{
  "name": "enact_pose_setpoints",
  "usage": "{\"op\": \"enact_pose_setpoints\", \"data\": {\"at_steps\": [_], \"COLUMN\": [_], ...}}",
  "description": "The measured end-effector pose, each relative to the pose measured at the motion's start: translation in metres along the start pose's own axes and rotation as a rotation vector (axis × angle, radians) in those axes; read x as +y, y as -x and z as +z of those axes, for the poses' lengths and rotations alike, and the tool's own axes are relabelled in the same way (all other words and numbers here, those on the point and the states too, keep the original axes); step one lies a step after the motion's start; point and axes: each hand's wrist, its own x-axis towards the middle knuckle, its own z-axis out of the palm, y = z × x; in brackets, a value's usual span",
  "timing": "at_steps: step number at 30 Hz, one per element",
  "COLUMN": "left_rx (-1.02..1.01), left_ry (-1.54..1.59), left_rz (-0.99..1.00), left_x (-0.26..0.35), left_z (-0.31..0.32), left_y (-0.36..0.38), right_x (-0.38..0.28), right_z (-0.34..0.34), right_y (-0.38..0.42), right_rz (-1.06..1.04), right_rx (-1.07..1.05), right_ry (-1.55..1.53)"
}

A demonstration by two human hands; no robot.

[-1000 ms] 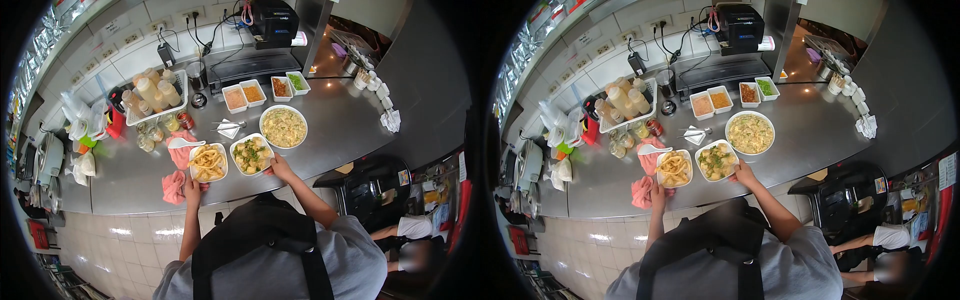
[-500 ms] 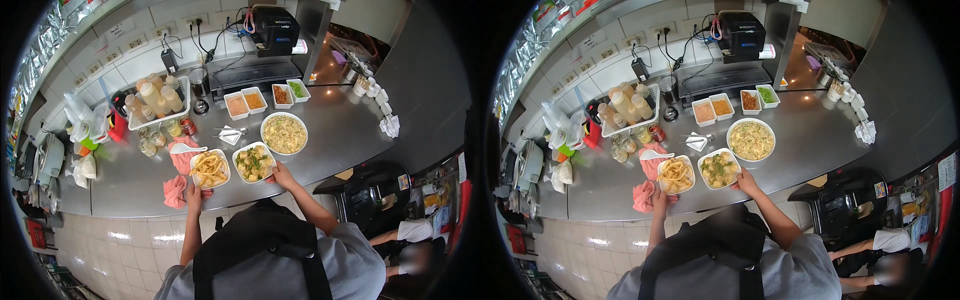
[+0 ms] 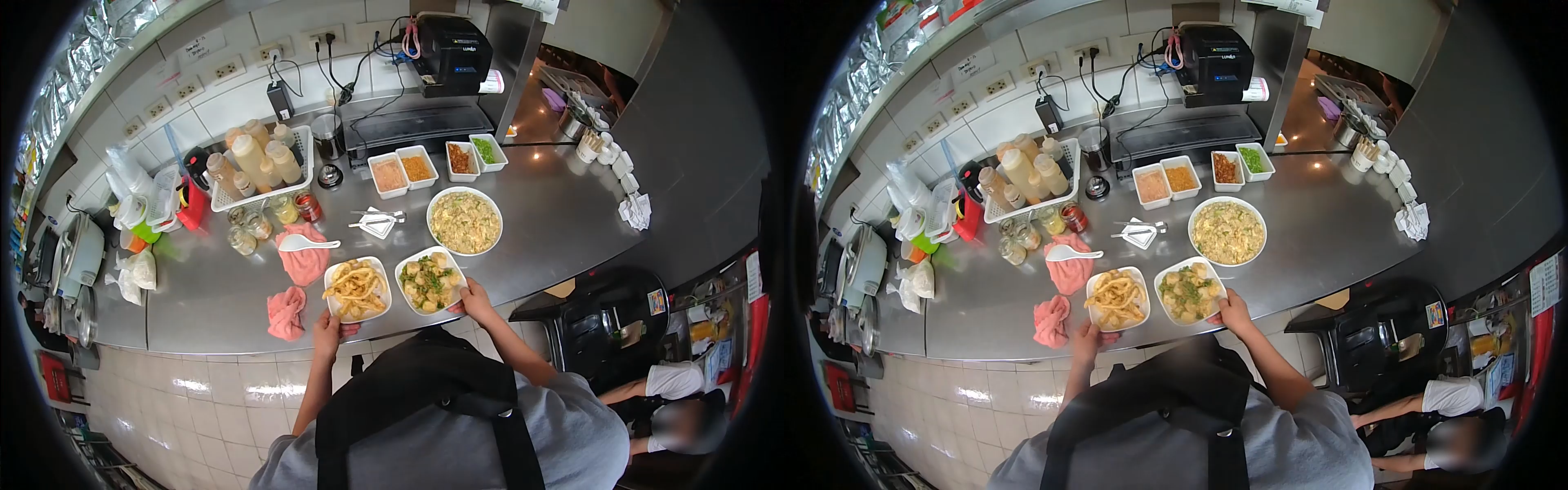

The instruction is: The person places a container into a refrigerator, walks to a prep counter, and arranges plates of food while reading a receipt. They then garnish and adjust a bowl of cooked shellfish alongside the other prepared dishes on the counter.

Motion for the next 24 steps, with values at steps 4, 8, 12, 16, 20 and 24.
{"op": "enact_pose_setpoints", "data": {"at_steps": [4, 8, 12, 16, 20, 24], "left_rx": [-0.03, -0.11, -0.149, -0.171, -0.192, -0.209], "left_ry": [0.027, 0.05, 0.029, -0.101, -0.073, 0.0], "left_rz": [-0.067, -0.087, -0.122, 0.001, -0.045, -0.096], "left_x": [0.001, -0.007, -0.016, -0.048, -0.021, -0.02], "left_z": [0.02, 0.037, 0.053, 0.062, 0.094, 0.115], "left_y": [0.009, 0.006, -0.005, -0.026, -0.01, -0.003], "right_x": [0.013, 0.029, 0.046, 0.052, 0.06, 0.052], "right_z": [-0.023, -0.053, -0.079, -0.097, -0.118, -0.144], "right_y": [0.027, 0.052, 0.067, 0.069, 0.054, 0.042], "right_rz": [-0.022, -0.024, -0.013, -0.005, -0.007, 0.005], "right_rx": [0.035, 0.151, 0.285, 0.406, 0.511, 0.52], "right_ry": [-0.06, -0.081, -0.121, -0.181, -0.282, -0.307]}}
